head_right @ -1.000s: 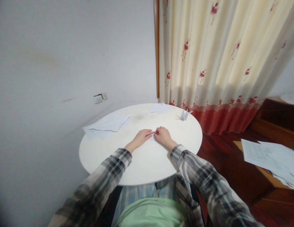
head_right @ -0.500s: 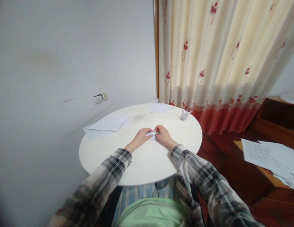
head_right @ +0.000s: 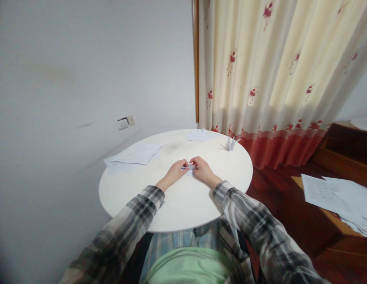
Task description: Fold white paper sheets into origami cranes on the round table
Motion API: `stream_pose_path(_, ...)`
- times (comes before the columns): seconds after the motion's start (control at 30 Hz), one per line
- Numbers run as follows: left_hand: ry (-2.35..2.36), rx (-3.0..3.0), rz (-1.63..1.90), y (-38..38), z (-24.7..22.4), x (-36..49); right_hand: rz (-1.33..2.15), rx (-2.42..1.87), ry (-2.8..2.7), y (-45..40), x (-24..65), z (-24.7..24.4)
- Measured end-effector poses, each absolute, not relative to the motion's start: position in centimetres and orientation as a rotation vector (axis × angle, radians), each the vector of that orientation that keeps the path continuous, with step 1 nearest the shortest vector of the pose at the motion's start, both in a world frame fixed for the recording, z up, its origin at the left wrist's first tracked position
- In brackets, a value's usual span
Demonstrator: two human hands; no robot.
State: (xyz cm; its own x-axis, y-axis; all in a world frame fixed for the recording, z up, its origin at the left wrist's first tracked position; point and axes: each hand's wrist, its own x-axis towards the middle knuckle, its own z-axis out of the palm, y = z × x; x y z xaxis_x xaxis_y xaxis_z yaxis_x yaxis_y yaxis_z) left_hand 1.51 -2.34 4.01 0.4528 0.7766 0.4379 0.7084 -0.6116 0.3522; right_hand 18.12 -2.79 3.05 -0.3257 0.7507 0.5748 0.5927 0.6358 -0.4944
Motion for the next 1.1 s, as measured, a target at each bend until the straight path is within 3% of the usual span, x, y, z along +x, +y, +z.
stream_pose_path(1.1, 1.220, 2.652, 0.899, -1.72, 3.31, 1.30, -0.145, -1.290, -2.329, -3.20, 18.13, 3.84)
